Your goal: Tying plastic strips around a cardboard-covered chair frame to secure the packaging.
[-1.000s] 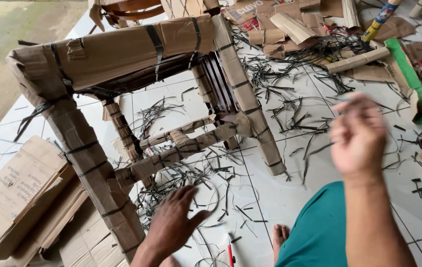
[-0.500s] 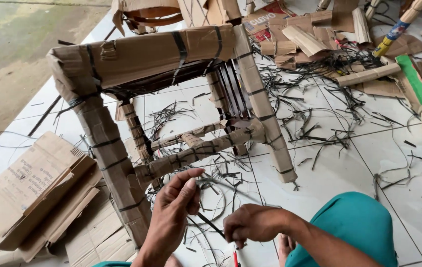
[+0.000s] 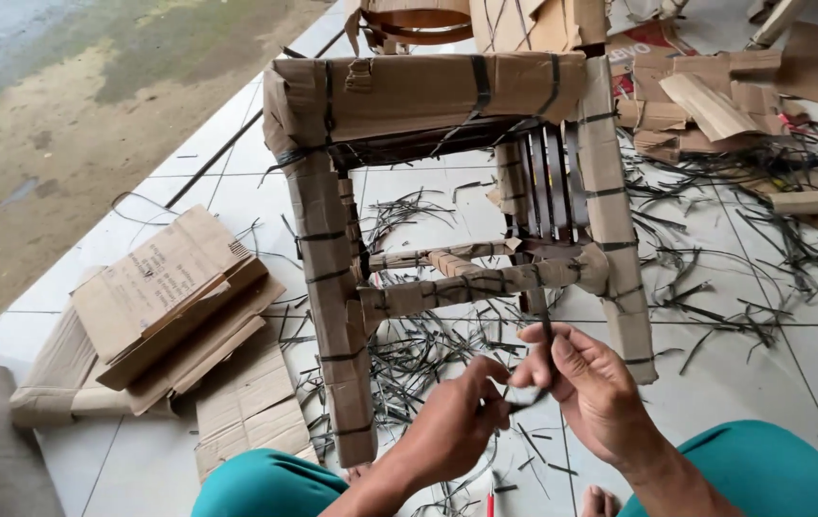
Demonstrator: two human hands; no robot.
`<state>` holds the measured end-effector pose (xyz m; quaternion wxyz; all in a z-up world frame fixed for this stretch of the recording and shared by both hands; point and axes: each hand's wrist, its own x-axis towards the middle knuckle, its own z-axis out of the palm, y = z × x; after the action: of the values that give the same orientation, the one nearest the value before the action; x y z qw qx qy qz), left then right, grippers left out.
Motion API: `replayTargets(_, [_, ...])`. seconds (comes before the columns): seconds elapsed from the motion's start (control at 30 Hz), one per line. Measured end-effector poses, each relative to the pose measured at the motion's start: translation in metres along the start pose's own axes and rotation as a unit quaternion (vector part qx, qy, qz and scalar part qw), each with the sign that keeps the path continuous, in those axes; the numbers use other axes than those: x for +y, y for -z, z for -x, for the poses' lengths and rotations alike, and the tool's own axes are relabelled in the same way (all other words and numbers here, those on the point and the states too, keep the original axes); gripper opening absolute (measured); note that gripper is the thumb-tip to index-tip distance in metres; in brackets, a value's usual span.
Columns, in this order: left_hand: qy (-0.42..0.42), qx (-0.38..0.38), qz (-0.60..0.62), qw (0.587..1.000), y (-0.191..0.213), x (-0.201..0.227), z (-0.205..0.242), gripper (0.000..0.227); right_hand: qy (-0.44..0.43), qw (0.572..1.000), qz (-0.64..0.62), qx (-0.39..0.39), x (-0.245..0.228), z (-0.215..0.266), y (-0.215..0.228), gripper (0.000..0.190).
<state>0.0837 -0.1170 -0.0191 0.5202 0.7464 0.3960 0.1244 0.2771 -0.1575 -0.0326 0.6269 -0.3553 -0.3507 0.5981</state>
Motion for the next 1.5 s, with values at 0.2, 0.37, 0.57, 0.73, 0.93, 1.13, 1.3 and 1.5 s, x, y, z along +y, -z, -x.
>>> replayTargets(0.2, [-0.049, 0.052, 0.043, 0.997, 0.004, 0.007, -0.001, 0.064, -0.055, 0.977, 0.203, 0.034, -0.002, 0.000, 0.005, 0.035])
replayTargets(0.37, [-0.203, 0.151, 0.076, 0.965, 0.010, 0.005, -0.006, 0.024, -0.142, 0.958, 0.245, -0.033, 0.002, 0.003, 0.000, 0.032])
replayTargets(0.57, [-0.150, 0.203, 0.111, 0.961, 0.006, 0.004, -0.007, 0.020, -0.114, 0.928, 0.352, 0.026, 0.000, 0.002, -0.011, 0.026])
replayTargets(0.73, [-0.176, 0.216, 0.092, 0.956, 0.005, -0.002, -0.005, 0.024, 0.159, 0.861, 0.481, 0.048, 0.007, 0.004, -0.010, 0.011])
replayTargets(0.93, [-0.132, 0.268, 0.057, 0.953, 0.014, -0.005, -0.006, 0.028, 0.172, 0.840, 0.506, -0.089, -0.003, 0.014, -0.018, 0.024])
replayTargets(1.13, [-0.246, 0.185, 0.043, 0.950, 0.013, 0.007, 0.000, 0.031, 0.055, 0.924, 0.368, 0.092, -0.004, 0.001, -0.013, 0.020])
replayTargets(1.3, [-0.208, 0.298, -0.040, 0.931, 0.019, -0.007, -0.005, 0.038, 0.127, 0.891, 0.428, -0.084, 0.005, 0.009, -0.022, 0.027])
replayTargets(1.5, [-0.216, 0.280, -0.051, 0.934, 0.013, -0.012, -0.005, 0.046, 0.135, 0.923, 0.351, -0.083, 0.002, 0.017, -0.013, 0.020])
